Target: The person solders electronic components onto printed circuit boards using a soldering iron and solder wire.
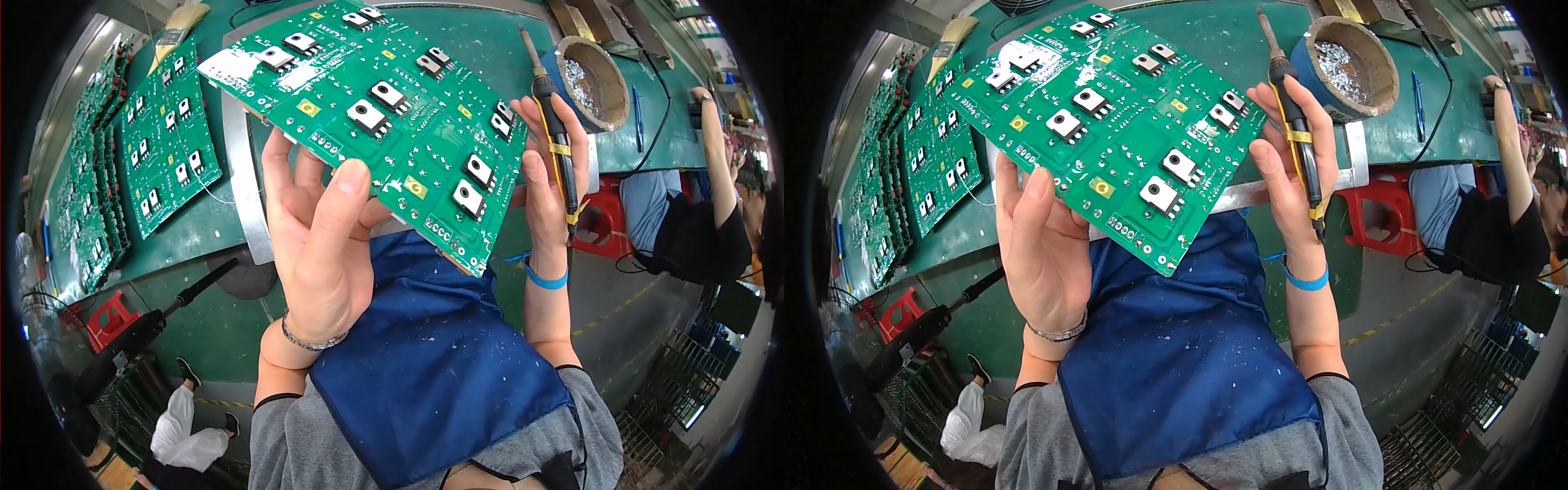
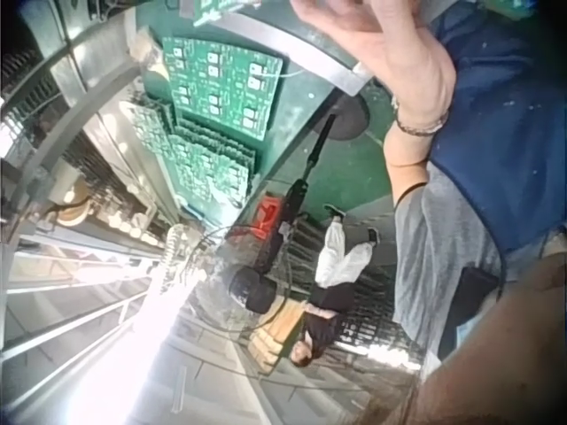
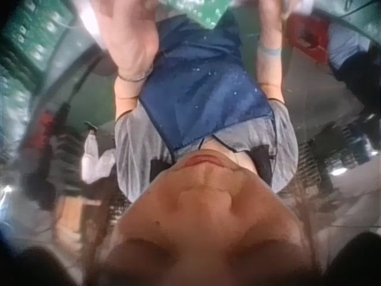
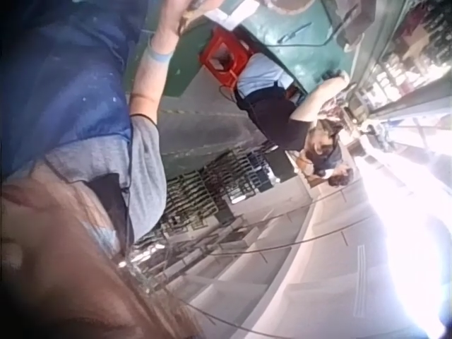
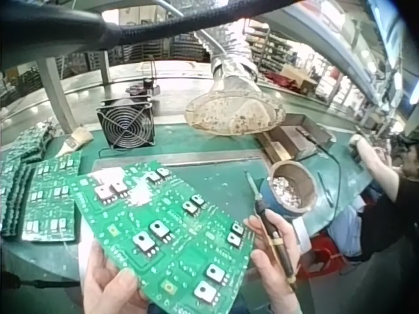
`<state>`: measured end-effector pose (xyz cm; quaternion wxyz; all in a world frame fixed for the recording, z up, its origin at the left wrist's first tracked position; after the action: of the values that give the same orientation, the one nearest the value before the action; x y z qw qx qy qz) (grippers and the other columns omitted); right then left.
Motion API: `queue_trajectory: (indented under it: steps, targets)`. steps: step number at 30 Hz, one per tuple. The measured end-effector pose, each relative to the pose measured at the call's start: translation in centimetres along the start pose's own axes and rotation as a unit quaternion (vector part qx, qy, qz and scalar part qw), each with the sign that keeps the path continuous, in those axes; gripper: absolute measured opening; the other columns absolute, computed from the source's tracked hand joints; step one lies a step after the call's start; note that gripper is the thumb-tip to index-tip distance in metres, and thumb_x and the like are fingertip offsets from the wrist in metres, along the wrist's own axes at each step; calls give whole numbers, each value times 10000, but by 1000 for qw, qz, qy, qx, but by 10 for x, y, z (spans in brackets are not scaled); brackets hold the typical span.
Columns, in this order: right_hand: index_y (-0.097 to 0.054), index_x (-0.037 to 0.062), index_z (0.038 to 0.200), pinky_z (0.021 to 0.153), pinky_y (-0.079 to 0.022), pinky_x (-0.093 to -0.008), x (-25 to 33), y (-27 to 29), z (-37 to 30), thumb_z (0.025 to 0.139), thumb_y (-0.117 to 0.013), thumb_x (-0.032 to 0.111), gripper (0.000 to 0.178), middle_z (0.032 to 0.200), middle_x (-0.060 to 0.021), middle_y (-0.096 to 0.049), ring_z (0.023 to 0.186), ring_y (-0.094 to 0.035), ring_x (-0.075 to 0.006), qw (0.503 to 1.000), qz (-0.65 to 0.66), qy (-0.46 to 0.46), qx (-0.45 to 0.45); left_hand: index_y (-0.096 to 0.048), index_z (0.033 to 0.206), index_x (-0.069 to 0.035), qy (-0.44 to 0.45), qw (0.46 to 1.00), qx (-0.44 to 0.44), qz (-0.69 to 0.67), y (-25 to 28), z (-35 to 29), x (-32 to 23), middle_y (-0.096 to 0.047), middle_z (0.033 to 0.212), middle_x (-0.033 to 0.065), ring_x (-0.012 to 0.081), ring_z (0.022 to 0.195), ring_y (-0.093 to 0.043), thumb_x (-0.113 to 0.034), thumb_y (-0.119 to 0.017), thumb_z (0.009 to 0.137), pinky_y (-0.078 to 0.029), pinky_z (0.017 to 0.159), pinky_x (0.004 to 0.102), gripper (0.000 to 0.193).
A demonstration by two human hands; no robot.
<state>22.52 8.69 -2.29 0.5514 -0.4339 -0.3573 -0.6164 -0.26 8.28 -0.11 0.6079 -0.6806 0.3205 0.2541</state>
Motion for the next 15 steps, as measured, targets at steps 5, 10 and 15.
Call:
queue_trajectory:
  steps: [5,10,15]
  targets:
    - [-329,-4,1335,967,-425,-352,-1,3,0,845,-607,44,565,1268,-199,-488,1194,-478,-288,1000,1,0,2,-177,1353,-53,-4,1000,15,2,-2,-1,2,-420,1244,103,194,1022,-558,-91,-563,867,-538,767,346,622]
    - [-337,-4,1332,964,-425,-346,1,8,1,841,-610,40,563,1265,-194,-493,1195,-478,-285,1000,-16,8,-5,-181,1349,-53,6,1000,1,-11,-2,3,9,-428,1238,103,197,1034,-555,-87,-554,871,-530,796,359,607]
    - [-345,-1,1328,972,-419,-353,1,14,-1,825,-631,31,579,1263,-192,-494,1196,-476,-284,1000,-7,1,-18,-218,1334,-33,9,1000,20,-9,-1,6,16,-445,1239,103,194,1046,-550,-89,-536,880,-523,808,350,557]
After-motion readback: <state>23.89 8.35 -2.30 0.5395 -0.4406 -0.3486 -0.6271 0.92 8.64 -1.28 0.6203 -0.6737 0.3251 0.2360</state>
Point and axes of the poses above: each hand's wrist, its own z-axis towards the middle knuckle, its own y-axis out of the back of the hand, x = y × z, the point moved 8 cm from there along z, towards the middle knuckle
